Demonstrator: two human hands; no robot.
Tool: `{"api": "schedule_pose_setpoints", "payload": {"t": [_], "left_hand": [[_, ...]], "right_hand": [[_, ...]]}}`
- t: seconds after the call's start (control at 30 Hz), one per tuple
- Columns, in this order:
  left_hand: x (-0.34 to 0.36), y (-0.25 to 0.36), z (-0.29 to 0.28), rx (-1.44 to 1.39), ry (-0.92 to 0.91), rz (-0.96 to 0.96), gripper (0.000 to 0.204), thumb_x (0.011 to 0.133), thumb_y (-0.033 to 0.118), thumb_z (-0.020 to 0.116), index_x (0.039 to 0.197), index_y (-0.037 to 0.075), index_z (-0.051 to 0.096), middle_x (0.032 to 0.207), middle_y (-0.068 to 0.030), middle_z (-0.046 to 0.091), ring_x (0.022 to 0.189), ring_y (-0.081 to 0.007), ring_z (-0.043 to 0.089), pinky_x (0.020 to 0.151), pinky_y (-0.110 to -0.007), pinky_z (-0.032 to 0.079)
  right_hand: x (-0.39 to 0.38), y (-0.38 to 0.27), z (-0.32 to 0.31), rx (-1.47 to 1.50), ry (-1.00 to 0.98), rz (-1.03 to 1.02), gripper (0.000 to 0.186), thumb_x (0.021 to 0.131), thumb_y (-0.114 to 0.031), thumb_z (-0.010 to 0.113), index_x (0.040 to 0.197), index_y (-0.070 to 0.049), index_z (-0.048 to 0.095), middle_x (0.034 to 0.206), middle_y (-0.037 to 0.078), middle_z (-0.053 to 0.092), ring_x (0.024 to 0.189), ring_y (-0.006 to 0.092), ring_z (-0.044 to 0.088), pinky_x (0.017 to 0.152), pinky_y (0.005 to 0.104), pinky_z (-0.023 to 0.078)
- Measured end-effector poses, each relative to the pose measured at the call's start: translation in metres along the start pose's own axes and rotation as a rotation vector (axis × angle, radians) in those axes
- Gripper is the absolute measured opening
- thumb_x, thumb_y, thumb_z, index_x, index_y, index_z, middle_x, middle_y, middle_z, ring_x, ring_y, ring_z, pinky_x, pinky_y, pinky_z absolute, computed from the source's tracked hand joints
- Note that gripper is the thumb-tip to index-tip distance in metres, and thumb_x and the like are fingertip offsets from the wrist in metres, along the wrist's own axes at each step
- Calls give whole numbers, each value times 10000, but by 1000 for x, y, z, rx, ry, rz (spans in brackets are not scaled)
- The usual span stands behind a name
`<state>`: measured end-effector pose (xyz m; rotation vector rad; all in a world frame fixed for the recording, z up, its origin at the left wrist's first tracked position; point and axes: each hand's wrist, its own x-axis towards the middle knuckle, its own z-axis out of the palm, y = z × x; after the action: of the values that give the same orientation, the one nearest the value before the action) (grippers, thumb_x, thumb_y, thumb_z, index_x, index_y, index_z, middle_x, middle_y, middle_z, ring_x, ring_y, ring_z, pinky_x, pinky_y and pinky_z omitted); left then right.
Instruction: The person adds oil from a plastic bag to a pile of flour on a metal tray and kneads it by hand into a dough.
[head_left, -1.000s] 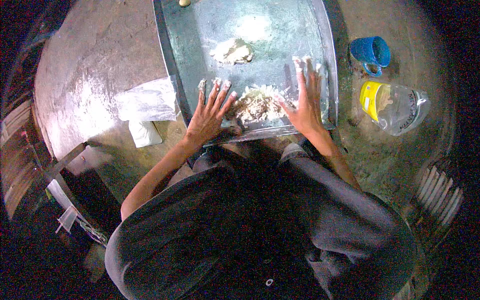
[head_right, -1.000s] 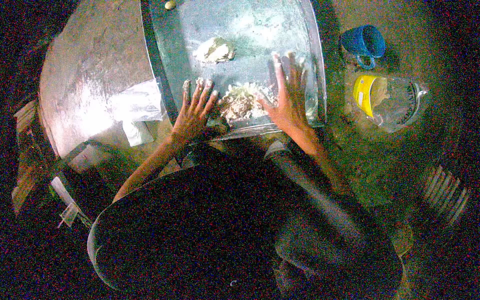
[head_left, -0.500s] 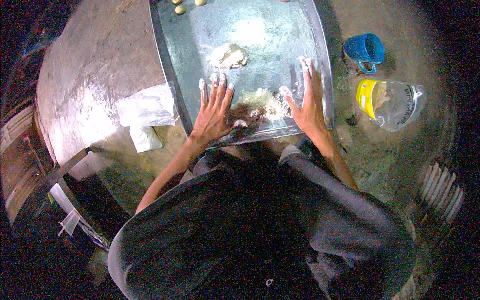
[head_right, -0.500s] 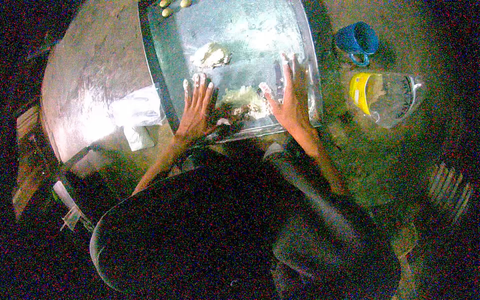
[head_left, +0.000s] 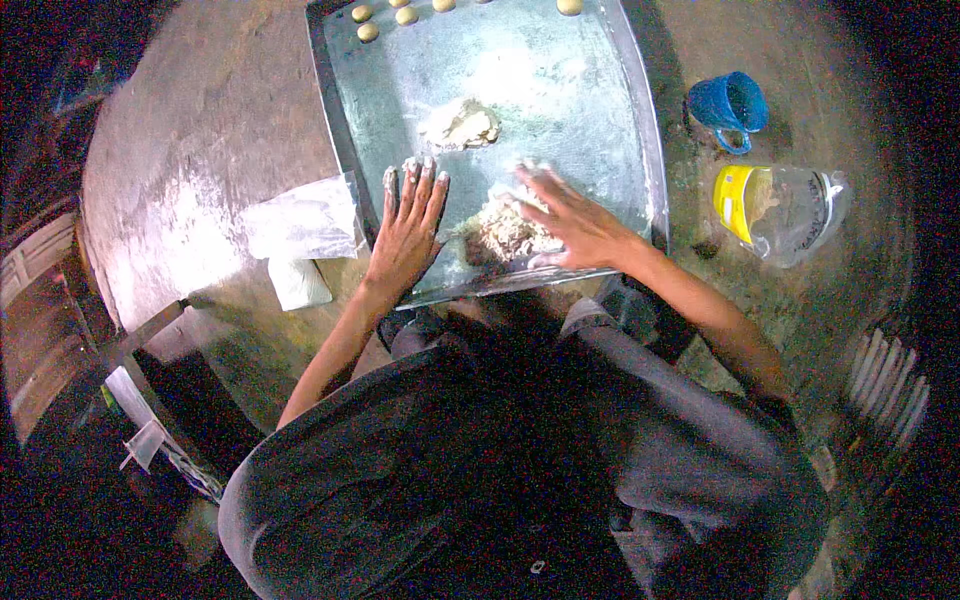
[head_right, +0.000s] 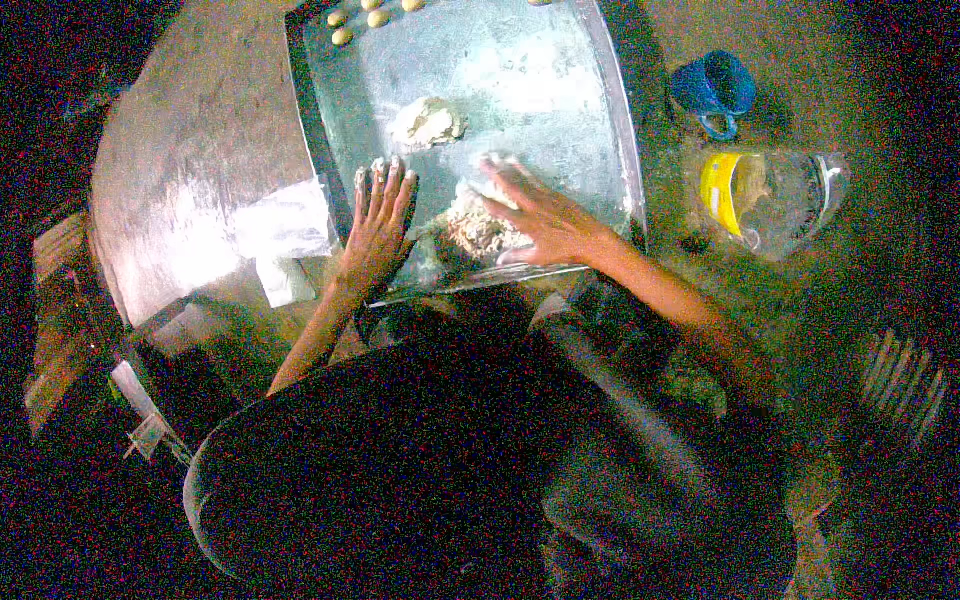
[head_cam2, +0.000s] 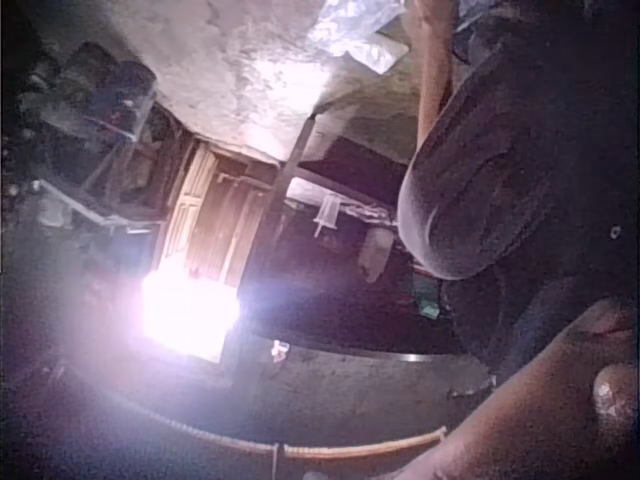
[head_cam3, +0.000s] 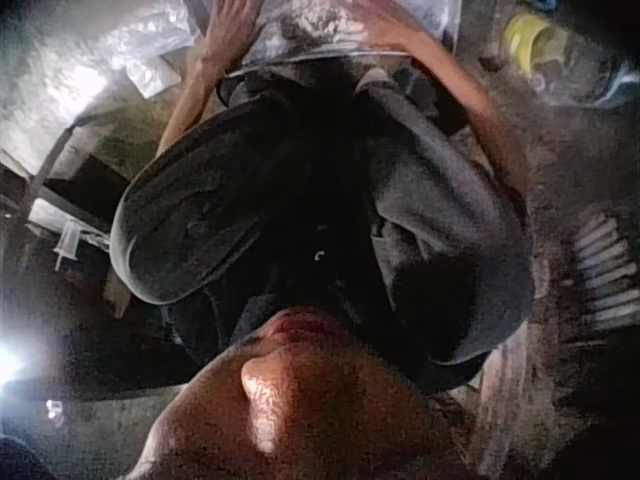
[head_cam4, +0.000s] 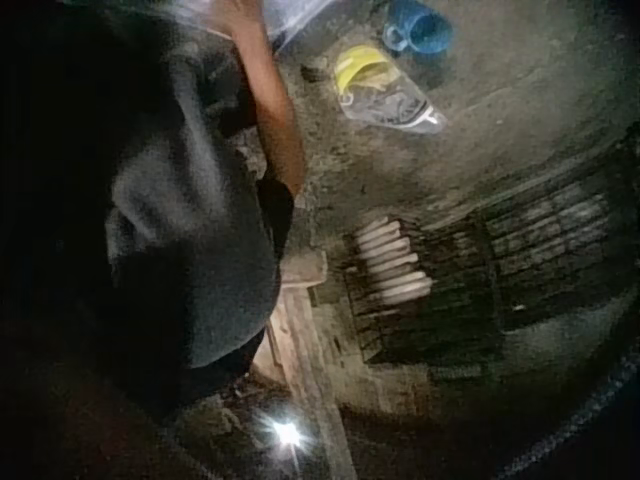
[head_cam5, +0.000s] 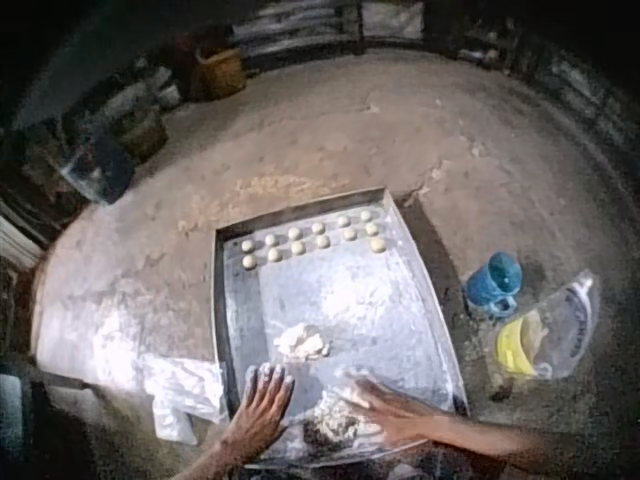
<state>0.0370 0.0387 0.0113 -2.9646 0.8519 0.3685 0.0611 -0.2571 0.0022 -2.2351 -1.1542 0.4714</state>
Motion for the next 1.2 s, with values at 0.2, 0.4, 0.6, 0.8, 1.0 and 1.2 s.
{"api": "schedule_pose_setpoints", "payload": {"t": [0.2,0.4,0.6,0.8,1.0,1.2], "left_hand": [[-18,0,-14,-150,48,-152,738,856,223,623,1483,14,295,1561,-204,234,1461,-395,164,1183,-558,121],[-26,-8,-8,-317,172,-226,606,917,168,524,1461,1,317,1562,-205,233,1464,-412,138,1194,-529,93],[-30,-10,1,-377,259,-196,532,930,158,510,1429,18,387,1552,-193,268,1458,-414,160,1191,-525,124],[-29,-1,-5,-362,193,-119,560,841,84,560,1390,66,449,1527,-183,309,1456,-402,175,1192,-533,137],[-30,8,4,-387,71,-142,638,833,98,576,1426,-23,374,1566,-224,208,1468,-409,132,1196,-490,151],[-26,17,7,-354,-52,-81,772,887,221,580,1515,6,184,1600,-226,92,1482,-410,49,1188,-519,130]], "right_hand": [[36,10,59,-168,-126,-292,881,724,-465,739,1443,-102,382,1547,230,235,1392,430,302,1183,487,228],[74,-13,100,-168,-52,-433,691,758,-355,665,1385,-153,457,1565,171,251,1446,407,211,1177,483,265],[86,-19,97,-19,-579,-294,344,808,-259,577,1143,-179,585,1393,113,471,1361,353,376,1118,466,360],[41,22,75,102,-94,-500,179,828,-212,565,944,-77,573,1005,154,563,1008,346,566,967,447,451],[15,44,23,-87,60,-352,385,718,-11,616,1101,-39,623,1449,113,474,1346,332,434,1156,438,342],[3,51,-9,-206,100,-204,353,736,-99,645,1089,-89,665,1483,130,429,1379,355,380,1171,476,289]]}}
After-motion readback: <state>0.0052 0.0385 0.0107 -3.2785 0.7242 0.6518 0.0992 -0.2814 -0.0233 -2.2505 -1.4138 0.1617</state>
